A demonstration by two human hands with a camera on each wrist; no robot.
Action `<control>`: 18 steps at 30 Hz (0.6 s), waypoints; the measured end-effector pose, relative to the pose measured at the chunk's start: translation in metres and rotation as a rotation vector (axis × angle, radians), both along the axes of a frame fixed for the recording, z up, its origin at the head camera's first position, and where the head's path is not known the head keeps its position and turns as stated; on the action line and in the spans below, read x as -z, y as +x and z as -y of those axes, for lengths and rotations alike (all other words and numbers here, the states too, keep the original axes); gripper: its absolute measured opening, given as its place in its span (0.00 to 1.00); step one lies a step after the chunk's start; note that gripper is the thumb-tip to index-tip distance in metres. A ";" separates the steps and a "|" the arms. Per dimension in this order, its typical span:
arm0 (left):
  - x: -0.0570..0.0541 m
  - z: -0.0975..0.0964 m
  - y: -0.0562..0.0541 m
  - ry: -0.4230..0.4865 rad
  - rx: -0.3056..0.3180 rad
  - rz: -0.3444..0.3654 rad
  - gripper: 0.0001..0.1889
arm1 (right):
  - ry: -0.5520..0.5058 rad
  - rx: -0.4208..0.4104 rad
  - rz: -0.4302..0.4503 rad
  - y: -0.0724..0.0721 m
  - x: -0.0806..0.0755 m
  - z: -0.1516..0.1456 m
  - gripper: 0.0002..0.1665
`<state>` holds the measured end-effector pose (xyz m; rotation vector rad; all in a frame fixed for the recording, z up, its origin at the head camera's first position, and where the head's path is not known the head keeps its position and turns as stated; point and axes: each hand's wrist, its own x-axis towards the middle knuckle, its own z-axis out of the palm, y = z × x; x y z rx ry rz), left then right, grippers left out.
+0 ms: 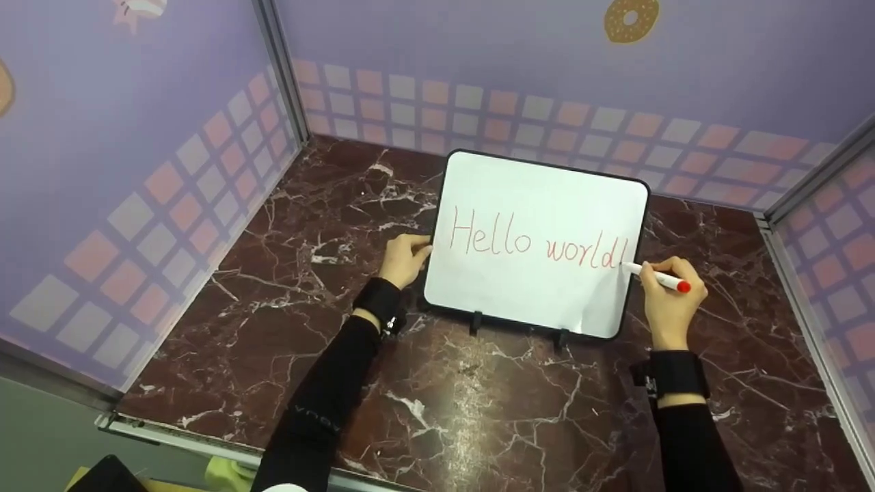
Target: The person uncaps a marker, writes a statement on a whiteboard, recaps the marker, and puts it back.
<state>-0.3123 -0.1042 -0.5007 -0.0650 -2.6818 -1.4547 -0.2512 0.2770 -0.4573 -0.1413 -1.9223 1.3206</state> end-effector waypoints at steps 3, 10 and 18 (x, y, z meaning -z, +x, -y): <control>-0.001 -0.001 -0.001 -0.003 -0.002 -0.007 0.15 | 0.004 0.016 -0.018 0.002 -0.001 0.000 0.08; -0.002 0.000 -0.003 -0.006 0.002 -0.042 0.15 | 0.012 0.033 -0.045 0.003 -0.003 0.002 0.08; 0.000 0.001 -0.002 0.002 -0.002 -0.036 0.15 | 0.038 0.031 -0.035 -0.006 0.013 -0.003 0.08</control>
